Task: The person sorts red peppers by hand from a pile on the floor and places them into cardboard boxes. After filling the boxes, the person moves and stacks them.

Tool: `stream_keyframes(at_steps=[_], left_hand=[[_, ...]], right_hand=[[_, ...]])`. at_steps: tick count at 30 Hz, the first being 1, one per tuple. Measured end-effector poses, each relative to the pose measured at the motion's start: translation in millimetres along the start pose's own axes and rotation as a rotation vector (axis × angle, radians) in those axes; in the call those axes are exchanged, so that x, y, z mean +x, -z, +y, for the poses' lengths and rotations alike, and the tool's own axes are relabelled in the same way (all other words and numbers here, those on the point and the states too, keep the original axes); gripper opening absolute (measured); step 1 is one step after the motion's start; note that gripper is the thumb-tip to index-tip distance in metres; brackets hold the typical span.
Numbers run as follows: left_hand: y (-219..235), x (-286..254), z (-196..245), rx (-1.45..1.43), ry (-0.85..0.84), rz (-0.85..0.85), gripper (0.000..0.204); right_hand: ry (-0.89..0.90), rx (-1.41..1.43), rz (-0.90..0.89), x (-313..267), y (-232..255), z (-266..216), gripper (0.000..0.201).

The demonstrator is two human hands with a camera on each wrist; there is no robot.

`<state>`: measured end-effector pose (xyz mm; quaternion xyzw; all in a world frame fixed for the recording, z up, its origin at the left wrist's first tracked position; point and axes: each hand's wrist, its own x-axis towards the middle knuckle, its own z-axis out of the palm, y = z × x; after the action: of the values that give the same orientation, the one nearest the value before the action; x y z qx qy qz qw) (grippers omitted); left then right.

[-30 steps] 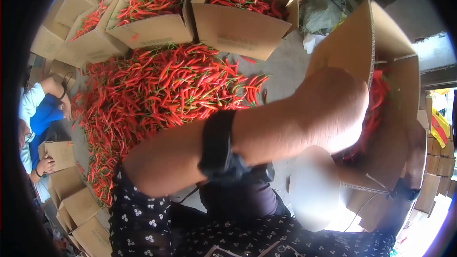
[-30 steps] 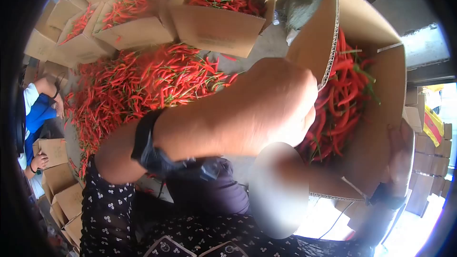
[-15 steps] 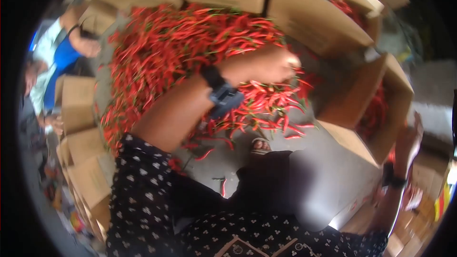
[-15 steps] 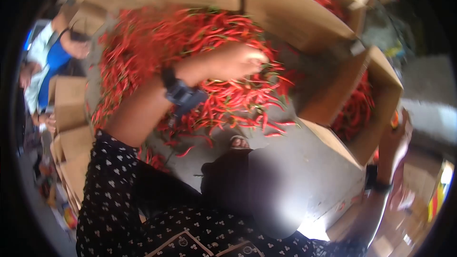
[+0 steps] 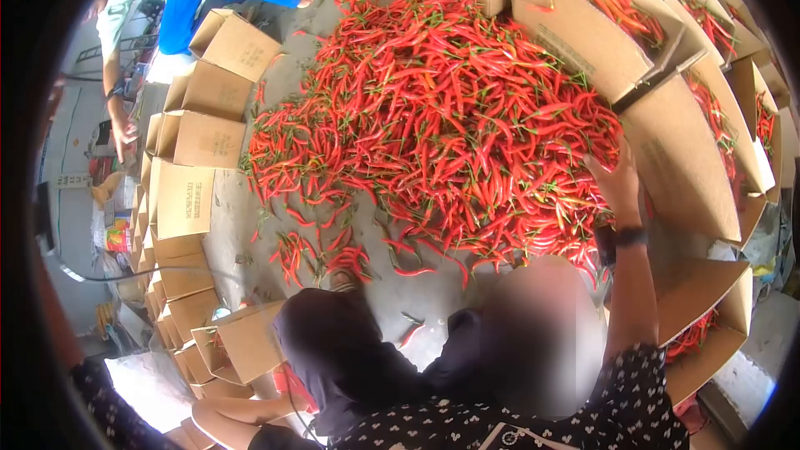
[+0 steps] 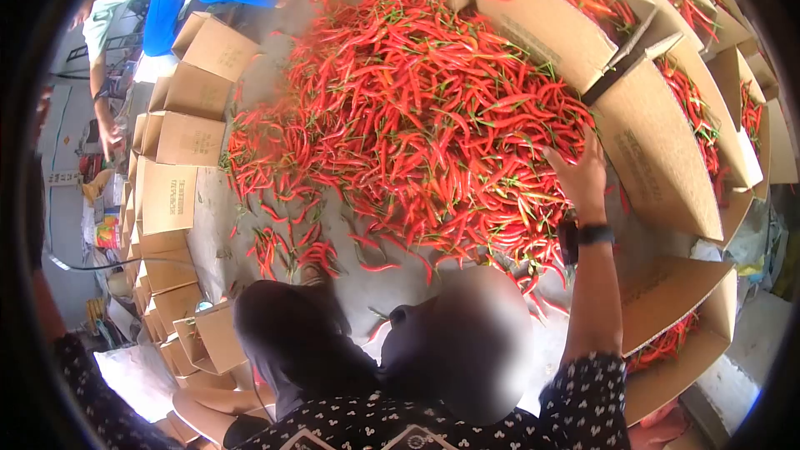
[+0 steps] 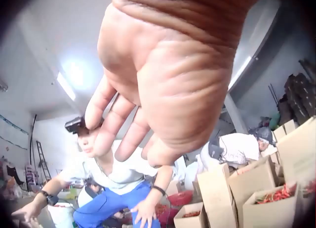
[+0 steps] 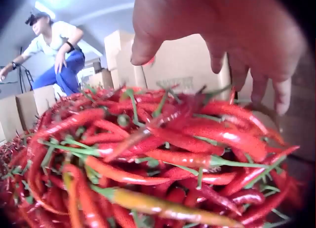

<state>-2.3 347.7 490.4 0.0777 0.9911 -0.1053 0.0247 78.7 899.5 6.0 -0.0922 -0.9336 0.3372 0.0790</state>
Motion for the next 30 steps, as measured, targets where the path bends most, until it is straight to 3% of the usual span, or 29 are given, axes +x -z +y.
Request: stream_keyframes(at_steps=[2, 3, 4, 6, 8, 11, 12, 14, 17, 20, 22, 25, 30], left_hand=[[20.1, 2.4, 45.9, 0.011, -0.080, 0.052, 0.053], [25.5, 10.2, 66.7, 0.004, -0.131, 0.069, 0.055], [15.5, 9.3, 100.0, -0.044, -0.204, 0.079, 0.056], [-16.6, 24.4, 154.0, -0.172, -0.359, 0.050, 0.060], [-78.5, 42.7, 210.0, -0.380, -0.494, -0.054, 0.064], [-241.8, 47.5, 296.4, -0.808, -0.584, -0.302, 0.070], [-305.3, 35.0, 323.9, -1.016, -0.558, -0.410, 0.097], [-377.4, 3.6, 372.4, -0.629, -0.454, -0.336, 0.114], [-386.1, -17.7, 397.9, -0.361, -0.212, -0.209, 0.116], [-399.3, -13.9, 403.8, -0.429, -0.212, -0.164, 0.112], [-398.1, -16.3, 417.8, -0.487, -0.348, -0.178, 0.110], [-406.2, -33.2, 425.1, -0.615, -0.516, -0.132, 0.102], [-412.7, -29.5, 427.7, -0.731, -0.524, -0.149, 0.100]], right_hand=[[0.060, -0.040, -0.014, 32.9, -27.9, 9.0, 0.088], [0.006, -0.174, -0.058, 43.9, -36.2, 6.1, 0.091], [-0.058, -0.312, -0.100, 51.1, -38.9, 4.8, 0.093], [-0.075, -0.302, -0.174, 56.8, -34.3, 2.8, 0.094], [-0.096, -0.235, -0.273, 40.7, -28.1, 3.4, 0.094], [-0.085, -0.044, -0.308, -6.9, -21.9, 4.1, 0.095], [-0.134, 0.022, -0.294, -25.4, -23.3, 3.0, 0.096], [-0.202, 0.075, -0.260, -49.5, -20.6, 6.4, 0.097], [-0.252, 0.026, -0.287, -64.8, -19.5, 16.3, 0.097], [-0.217, -0.166, -0.140, -60.8, -37.4, 31.8, 0.095], [-0.340, 0.335, -0.254, -68.8, -29.7, -6.5, 0.094], [-0.371, 0.297, -0.239, -92.2, -22.7, -36.1, 0.091], [-0.354, 0.269, -0.152, -87.4, -40.7, -25.5, 0.089]])
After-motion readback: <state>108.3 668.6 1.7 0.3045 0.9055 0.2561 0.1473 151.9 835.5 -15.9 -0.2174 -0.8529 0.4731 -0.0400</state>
